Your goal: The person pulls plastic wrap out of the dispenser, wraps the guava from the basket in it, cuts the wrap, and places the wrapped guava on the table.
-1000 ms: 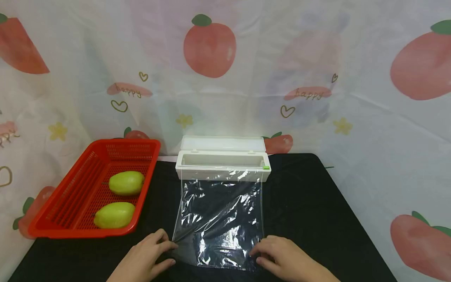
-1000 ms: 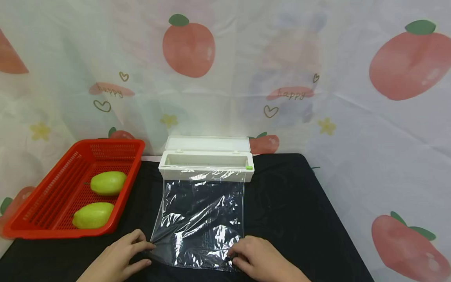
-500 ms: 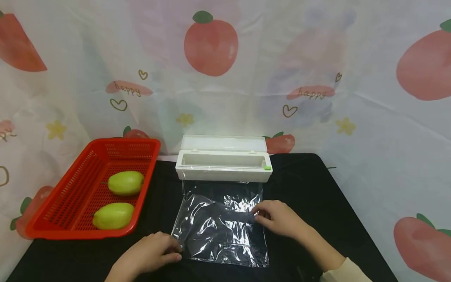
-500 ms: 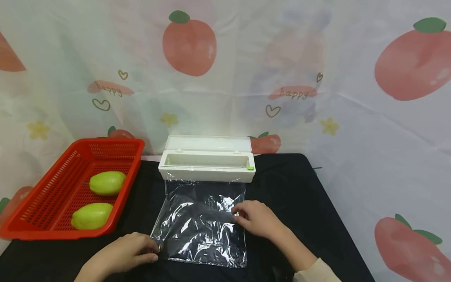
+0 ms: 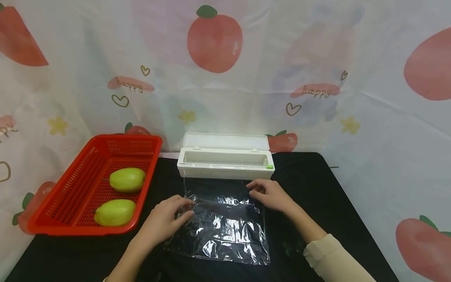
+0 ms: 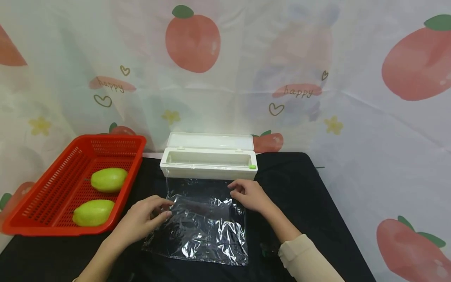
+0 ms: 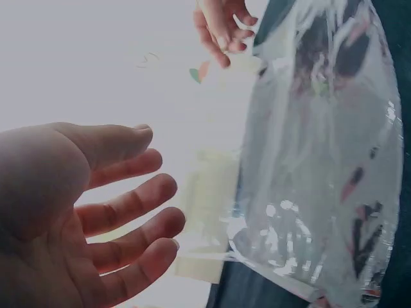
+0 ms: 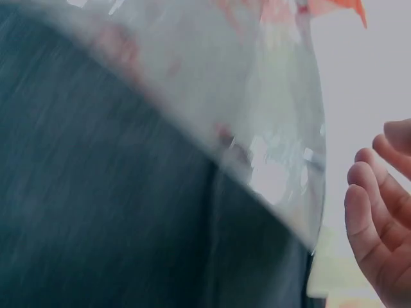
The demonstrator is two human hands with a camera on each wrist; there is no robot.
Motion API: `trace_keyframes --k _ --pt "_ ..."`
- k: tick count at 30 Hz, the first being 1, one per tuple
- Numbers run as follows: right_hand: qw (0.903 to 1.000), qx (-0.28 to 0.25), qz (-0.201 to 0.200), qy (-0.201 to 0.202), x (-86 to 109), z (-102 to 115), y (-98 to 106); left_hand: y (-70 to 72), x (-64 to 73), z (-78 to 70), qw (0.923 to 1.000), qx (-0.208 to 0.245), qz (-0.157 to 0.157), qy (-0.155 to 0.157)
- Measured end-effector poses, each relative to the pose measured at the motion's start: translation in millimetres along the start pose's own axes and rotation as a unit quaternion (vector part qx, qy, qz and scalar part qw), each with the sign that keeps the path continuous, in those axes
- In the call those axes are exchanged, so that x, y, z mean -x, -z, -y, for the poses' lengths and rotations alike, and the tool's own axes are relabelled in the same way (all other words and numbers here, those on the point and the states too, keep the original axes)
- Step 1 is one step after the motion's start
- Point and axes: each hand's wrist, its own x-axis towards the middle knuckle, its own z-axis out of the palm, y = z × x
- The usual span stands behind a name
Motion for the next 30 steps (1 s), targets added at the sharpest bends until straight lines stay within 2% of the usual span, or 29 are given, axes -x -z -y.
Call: trace_keyframes --k 4,9,14,19,23,30 --pt "0.9992 -0.013 0.017 0.034 -13.3 20 -6 10.7 4.4 -3.4 0.9995 -0.010 -0.028 -0.006" --pt "0.9973 -0.016 0.036 0.062 -30.8 52 -17 28.2 13.5 0.4 0.9968 -0.033 -0.069 -0.021" --pt "0.9944 -0.016 0.055 0.088 -48.1 86 -31 50.9 24.5 6.5 0.9934 -0.043 -0.104 -0.023" --pt "0.9892 -0.022 0.073 0.125 -65.5 118 -47 74.3 34.7 19.6 0.9882 -0.066 -0.137 -0.021" --pt "0.9851 -0.031 0.085 0.146 -76.5 143 -58 89.5 43.2 34.5 0.9866 -0.082 -0.141 -0.009" --pt "0.9783 -0.030 0.099 0.179 -89.5 176 -80 110.1 58.1 58.5 0.9911 -0.080 -0.105 0.012"
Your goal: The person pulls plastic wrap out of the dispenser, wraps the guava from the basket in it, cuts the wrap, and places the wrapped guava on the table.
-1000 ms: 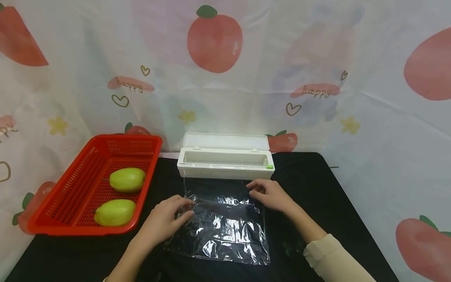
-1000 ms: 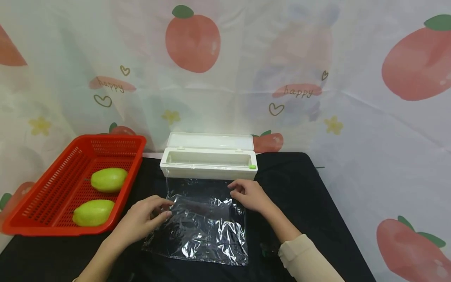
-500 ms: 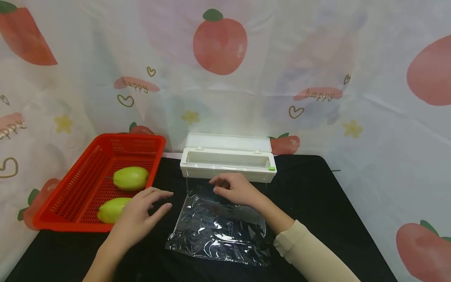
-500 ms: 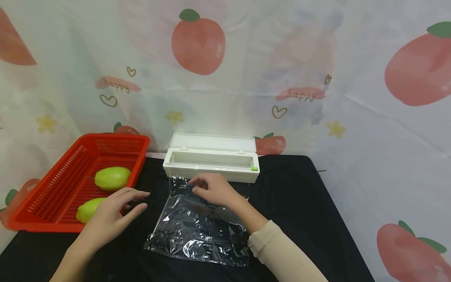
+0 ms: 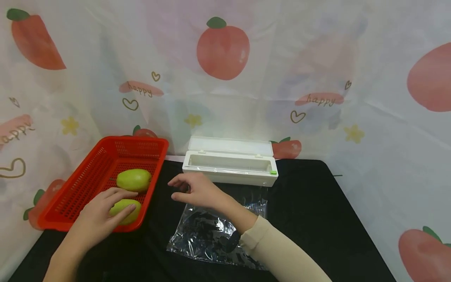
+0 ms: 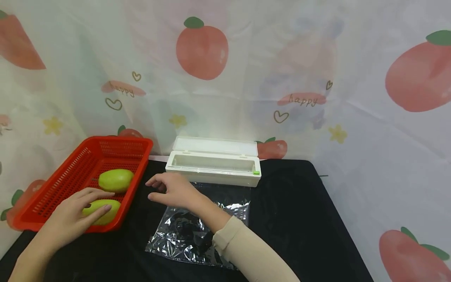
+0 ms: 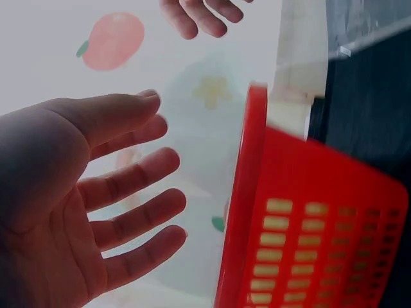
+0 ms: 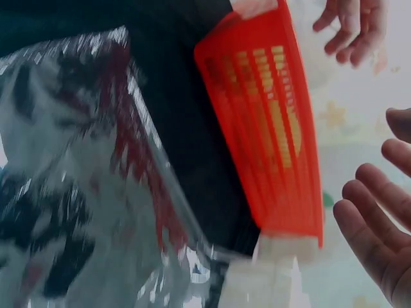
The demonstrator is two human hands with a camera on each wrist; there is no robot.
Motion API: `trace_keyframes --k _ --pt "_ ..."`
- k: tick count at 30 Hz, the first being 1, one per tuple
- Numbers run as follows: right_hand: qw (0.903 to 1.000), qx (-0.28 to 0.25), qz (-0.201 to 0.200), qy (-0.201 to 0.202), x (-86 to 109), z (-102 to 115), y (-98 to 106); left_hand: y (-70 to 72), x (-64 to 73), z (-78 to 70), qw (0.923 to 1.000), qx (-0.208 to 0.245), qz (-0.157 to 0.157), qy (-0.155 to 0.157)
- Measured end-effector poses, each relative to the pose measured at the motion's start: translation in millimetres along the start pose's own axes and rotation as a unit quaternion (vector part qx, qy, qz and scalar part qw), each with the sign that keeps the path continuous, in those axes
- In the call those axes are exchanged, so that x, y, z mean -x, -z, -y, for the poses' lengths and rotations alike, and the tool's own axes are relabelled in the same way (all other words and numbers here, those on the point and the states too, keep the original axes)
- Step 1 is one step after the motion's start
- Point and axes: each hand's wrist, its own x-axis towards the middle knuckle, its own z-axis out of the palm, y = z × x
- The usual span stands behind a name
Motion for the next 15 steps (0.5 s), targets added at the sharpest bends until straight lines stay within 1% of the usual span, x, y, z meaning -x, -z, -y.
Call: trace_keyframes --k 3,6,11,15 --pt "0.9999 0.003 0.003 0.016 -9.1 8 -9 4.5 1.3 9.6 0.9999 0.006 0.010 0.000" --pt "0.9994 0.018 0.007 0.030 -17.0 15 -17 6.8 2.0 19.7 0.9999 0.008 0.011 -0.003" --pt "0.9988 0.029 0.017 0.036 -27.6 28 -29 8.7 6.7 37.8 0.9999 -0.006 0.004 -0.010" --pt "0.9982 0.039 0.013 0.044 -34.9 36 -42 10.3 11.8 51.5 0.9999 -0.013 0.008 -0.008"
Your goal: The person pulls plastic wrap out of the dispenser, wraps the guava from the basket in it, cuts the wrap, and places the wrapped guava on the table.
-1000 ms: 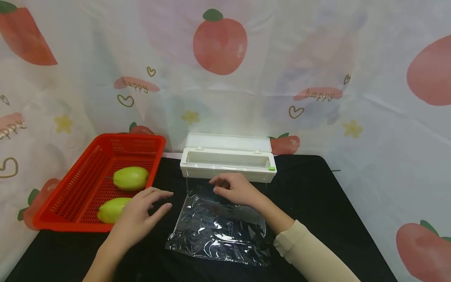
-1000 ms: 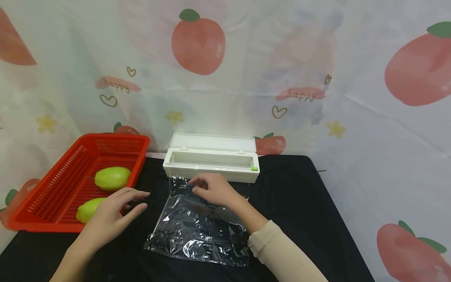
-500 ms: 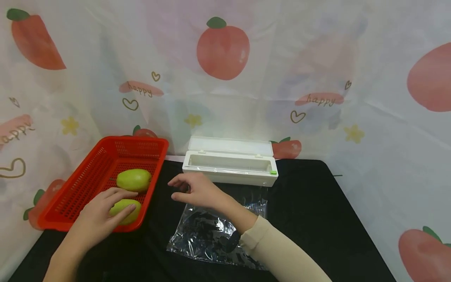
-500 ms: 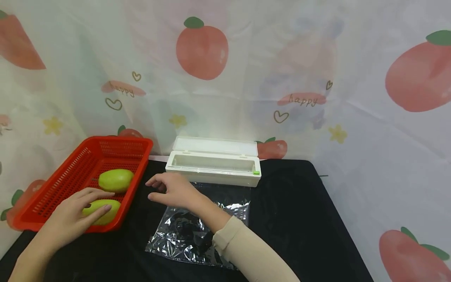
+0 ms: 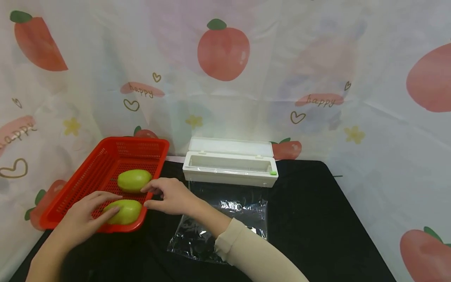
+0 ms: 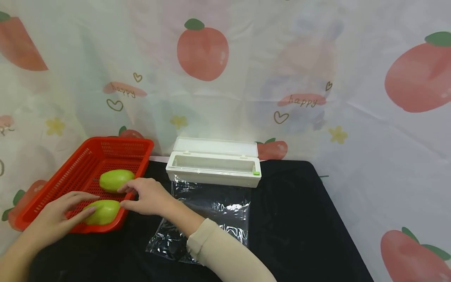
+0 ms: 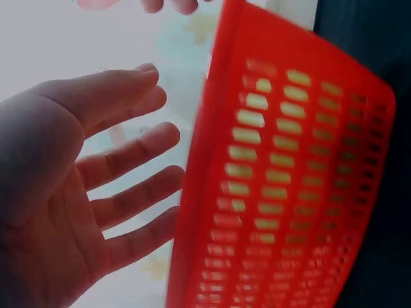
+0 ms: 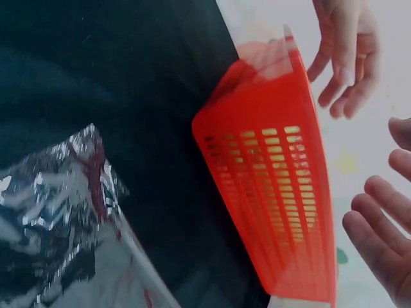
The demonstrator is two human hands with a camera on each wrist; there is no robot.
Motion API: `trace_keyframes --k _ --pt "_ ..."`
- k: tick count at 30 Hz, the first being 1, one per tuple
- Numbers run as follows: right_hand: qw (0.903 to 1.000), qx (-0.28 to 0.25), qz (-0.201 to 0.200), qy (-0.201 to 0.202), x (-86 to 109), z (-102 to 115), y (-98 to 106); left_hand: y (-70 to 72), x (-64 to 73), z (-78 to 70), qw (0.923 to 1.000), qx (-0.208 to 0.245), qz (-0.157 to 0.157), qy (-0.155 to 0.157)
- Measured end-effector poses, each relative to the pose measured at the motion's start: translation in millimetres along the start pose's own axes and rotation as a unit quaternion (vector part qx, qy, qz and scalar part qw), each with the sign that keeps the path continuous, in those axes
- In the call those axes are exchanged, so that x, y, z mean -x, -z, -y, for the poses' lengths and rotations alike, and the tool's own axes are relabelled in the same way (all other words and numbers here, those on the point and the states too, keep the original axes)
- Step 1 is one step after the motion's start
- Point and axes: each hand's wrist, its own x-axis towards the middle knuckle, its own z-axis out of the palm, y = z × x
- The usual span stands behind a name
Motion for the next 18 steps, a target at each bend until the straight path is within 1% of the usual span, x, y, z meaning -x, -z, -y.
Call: trace_keyframes --k 2,4,7,9,11,13,15,18 --pt "1.0000 0.008 -0.002 0.006 -3.6 3 -6 0.0 1.9 7.0 1.0000 0.001 0.003 -0.004" --pt "0.9995 0.029 -0.005 0.010 -6.4 5 -13 -0.4 2.4 13.6 0.9999 0.008 0.006 -0.014" --pt "0.9966 0.077 -0.015 0.024 -10.1 7 -23 -1.6 1.1 22.6 0.9994 0.017 0.012 -0.029" --pt "0.9917 0.122 -0.024 0.031 -11.9 8 -29 -2.6 -0.3 27.4 0.9989 0.024 0.023 -0.032" --pt "0.9856 0.162 -0.032 0.038 -14.2 10 -35 -3.2 -1.8 31.4 0.9984 0.028 0.039 -0.029" --pt "0.9789 0.199 -0.029 0.035 -16.5 14 -40 -3.0 -2.2 34.5 0.9975 0.035 0.059 -0.018" --pt "0.9716 0.235 -0.020 0.023 -19.6 19 -45 -2.7 -2.4 37.1 0.9955 0.049 0.081 -0.004" --pt "0.9611 0.276 -0.004 -0.009 -24.7 26 -52 -2.1 -2.7 40.2 0.9910 0.075 0.110 0.015"
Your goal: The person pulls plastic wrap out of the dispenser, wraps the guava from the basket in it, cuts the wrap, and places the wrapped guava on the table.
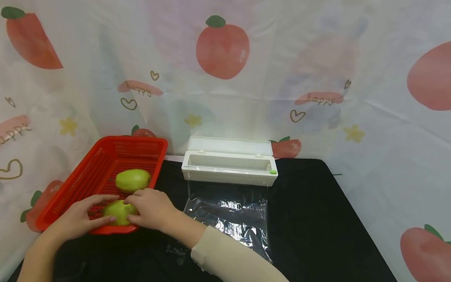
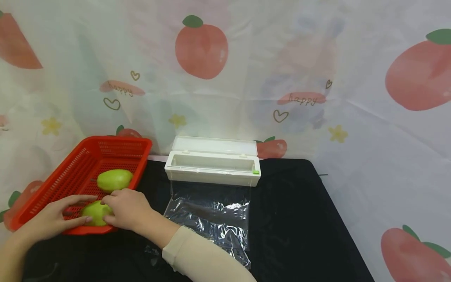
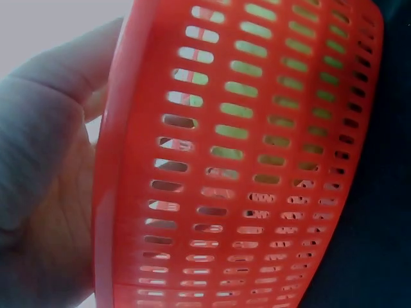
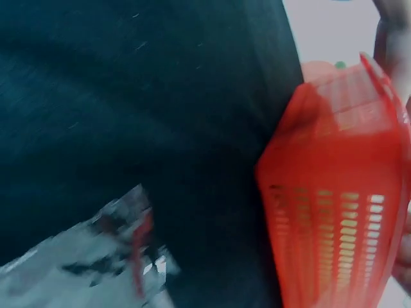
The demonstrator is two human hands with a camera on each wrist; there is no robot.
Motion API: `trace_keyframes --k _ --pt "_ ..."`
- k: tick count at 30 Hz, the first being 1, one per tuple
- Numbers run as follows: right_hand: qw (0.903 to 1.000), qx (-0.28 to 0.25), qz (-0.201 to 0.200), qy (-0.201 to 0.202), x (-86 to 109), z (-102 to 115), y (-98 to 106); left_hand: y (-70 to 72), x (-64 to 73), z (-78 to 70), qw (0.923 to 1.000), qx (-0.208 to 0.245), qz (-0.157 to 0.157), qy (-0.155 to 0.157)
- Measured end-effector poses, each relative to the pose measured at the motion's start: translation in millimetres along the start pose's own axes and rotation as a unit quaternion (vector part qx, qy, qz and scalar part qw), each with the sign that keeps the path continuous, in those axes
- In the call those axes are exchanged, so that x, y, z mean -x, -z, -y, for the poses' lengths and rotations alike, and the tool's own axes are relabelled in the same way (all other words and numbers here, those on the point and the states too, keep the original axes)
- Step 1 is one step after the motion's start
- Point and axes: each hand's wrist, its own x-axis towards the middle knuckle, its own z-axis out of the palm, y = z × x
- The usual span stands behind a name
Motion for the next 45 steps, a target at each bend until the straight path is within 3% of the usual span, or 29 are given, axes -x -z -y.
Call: trace_keyframes --k 4,8,16,22,25,30,36,38,41,45 --pt "0.9981 0.050 0.019 -0.030 -7.7 10 -1 1.8 -2.4 3.4 0.9993 0.017 0.029 0.014" --pt "0.9945 0.089 0.042 -0.035 -18.4 16 -3 2.7 -6.3 8.1 0.9982 0.020 0.053 0.019" --pt "0.9845 0.122 0.109 -0.061 -35.8 21 -15 0.7 -14.1 14.7 0.9921 0.062 0.108 0.012" --pt "0.9787 0.122 0.134 -0.096 -40.9 22 -23 2.7 -22.7 14.5 0.9727 0.117 0.186 0.076" --pt "0.9813 0.113 0.121 -0.099 -39.8 20 -23 5.9 -23.8 14.1 0.9712 0.100 0.195 0.092" --pt "0.9894 0.086 0.090 -0.076 -37.7 20 -19 7.8 -16.5 14.2 0.9834 0.059 0.153 0.077" --pt "0.9947 0.063 0.051 -0.062 -36.0 18 -15 10.6 -7.8 11.5 0.9980 0.057 0.029 0.002" --pt "0.9967 0.042 0.031 -0.061 -34.1 16 -12 13.5 -7.2 6.7 0.9988 0.041 -0.014 -0.025" --pt "0.9983 -0.018 -0.005 -0.055 -29.0 9 -8 18.2 -6.4 -4.5 0.9966 0.013 -0.070 -0.041" --pt "0.9907 -0.120 -0.057 -0.030 -17.6 -3 -2 19.8 -5.5 -21.5 0.9906 0.019 -0.123 -0.057"
